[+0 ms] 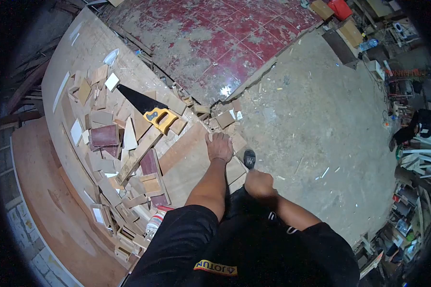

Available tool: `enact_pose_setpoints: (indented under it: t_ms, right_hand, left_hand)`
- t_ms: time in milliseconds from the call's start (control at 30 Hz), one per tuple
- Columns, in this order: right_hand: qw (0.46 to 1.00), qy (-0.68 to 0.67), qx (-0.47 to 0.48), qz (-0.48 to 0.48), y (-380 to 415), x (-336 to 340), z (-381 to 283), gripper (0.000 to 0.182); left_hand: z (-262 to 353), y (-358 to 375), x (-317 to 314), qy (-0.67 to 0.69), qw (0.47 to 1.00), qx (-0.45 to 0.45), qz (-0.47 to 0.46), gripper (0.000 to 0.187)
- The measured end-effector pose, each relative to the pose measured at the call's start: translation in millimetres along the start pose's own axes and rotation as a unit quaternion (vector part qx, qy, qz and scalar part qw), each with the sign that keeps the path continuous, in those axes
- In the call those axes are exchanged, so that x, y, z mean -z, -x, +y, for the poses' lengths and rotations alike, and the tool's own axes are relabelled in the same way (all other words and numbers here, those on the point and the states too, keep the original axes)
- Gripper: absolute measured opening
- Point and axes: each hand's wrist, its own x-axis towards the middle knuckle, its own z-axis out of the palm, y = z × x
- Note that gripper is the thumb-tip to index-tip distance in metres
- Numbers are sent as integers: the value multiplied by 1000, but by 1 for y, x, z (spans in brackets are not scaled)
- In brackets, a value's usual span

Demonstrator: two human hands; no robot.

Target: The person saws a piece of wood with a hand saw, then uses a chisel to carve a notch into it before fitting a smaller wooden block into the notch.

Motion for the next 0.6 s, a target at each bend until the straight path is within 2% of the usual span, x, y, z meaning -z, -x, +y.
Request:
enact_pose_setpoints:
  t_ms: [33,100,167,233,333,400,500,600]
  right_hand:
    - [1000,1,1,-2,-1,-3,0,23]
    - [998,-24,-63,11,-11,-18,-1,23]
    - [998,-22,-25,55,-59,-39,-4,23]
    - [996,-44,-26,71,-91,-35,-12,22]
    - [997,-43,-20,58,-75,-31,-9,22]
    - [999,-27,-1,-18,-32,-11,-3,21]
    - [999,-3,1,37,14,-8,3,20]
    - [998,-58,-32,16,-30,-7,-4,20]
  left_hand:
    - [0,0,0,0,1000,3,-1,28]
    - [1,0,0,1,1000,3,-3,28]
    - [1,0,-1,-6,1000,5,-6,28]
    - [2,-1,0,-8,1000,4,-6,28]
    - [2,2,2,-6,1000,1,-7,28]
    - [1,-1,2,0,1000,-3,-2,28]
    - [-2,1,-3,2,1000,-8,10,27]
    - [-1,0,-5,7,1000,-9,12,27]
